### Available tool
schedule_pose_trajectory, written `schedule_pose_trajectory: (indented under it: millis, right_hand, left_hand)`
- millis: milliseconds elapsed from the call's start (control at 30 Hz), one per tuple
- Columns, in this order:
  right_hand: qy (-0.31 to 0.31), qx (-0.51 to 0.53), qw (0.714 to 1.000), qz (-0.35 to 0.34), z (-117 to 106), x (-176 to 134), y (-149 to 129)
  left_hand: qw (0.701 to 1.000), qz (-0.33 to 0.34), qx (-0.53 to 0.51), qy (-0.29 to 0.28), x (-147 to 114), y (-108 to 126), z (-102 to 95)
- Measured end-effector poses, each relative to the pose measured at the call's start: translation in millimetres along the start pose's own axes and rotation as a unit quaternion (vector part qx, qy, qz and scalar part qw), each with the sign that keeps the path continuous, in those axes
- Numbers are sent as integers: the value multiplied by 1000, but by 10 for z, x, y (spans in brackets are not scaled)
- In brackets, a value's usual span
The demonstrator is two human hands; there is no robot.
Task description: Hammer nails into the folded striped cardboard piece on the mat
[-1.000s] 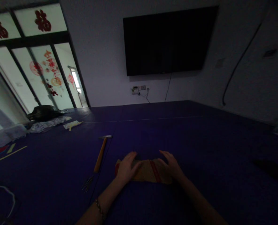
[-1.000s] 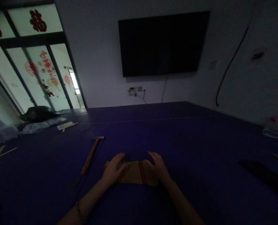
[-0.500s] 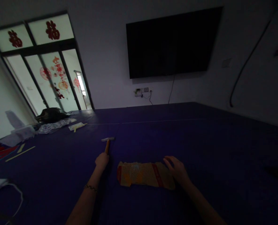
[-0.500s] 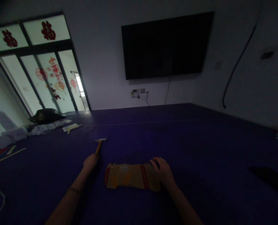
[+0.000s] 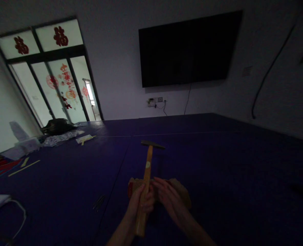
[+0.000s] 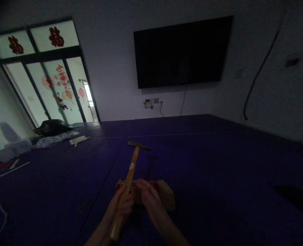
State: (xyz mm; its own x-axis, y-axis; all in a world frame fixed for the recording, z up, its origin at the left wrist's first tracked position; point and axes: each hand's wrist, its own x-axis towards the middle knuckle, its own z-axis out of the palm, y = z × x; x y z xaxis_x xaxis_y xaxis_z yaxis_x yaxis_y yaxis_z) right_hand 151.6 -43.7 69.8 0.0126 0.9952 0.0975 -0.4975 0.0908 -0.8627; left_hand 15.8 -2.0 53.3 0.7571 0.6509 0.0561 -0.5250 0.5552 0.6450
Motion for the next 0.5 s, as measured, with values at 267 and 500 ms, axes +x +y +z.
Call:
schedule_pose_trajectory:
  millis: [267, 500]
  right_hand:
    - [75, -45, 995, 37, -37, -239, -132]
    - [141, 22, 990, -18, -453, -65, -230]
  left_hand:
    - [986, -49, 145, 65, -1, -562, 465]
    - [856, -17, 508, 93, 127, -818, 591]
